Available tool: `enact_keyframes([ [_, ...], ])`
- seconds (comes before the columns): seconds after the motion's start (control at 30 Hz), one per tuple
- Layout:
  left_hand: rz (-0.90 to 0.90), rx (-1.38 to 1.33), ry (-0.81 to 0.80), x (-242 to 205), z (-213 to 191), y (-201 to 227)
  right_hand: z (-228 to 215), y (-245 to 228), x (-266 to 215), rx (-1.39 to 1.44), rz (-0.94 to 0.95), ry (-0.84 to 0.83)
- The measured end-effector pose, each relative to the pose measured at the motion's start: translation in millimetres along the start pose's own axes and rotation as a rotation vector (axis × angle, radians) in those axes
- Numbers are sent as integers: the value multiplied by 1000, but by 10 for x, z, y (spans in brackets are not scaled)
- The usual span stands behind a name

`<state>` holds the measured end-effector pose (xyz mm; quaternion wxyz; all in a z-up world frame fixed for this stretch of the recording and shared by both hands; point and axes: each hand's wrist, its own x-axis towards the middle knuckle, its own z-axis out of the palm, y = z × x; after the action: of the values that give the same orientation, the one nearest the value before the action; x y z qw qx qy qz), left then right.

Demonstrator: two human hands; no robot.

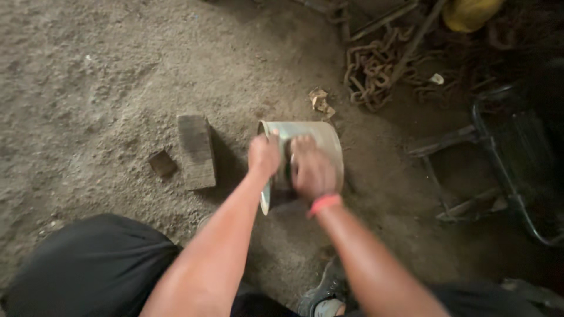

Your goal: The person sits on the ground and scrubs the exterior surface of a cylindrical metal object using a sanding block. The person holds the object steady with one hand while moving the block back and forth with the other hand to clean or smooth the surface.

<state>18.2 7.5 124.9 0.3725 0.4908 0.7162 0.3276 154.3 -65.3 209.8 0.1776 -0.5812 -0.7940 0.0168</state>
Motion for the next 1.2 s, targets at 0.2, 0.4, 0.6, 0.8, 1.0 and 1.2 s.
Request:
enact_keyframes([
  [0.2, 43, -111, -23, -461, 62, -333, -85, 23, 728, 36, 140, -288],
  [0.4, 21, -546, -38, 232, 507, -536, 292, -178, -43, 86, 19, 179],
  [0.6, -355, -633, -113, 613, 570, -423, 316, -358, -473, 17, -57, 96],
  [0.8, -53, -434, -77, 268, 664, -688, 237, 118, 927, 65, 3, -447],
  [1.0, 64, -606, -119, -65, 703, -899, 267, 42, 874, 237, -62, -347],
  [1.2, -192, -455, -109, 658, 805, -763, 168, -224, -191, 19, -169, 5],
])
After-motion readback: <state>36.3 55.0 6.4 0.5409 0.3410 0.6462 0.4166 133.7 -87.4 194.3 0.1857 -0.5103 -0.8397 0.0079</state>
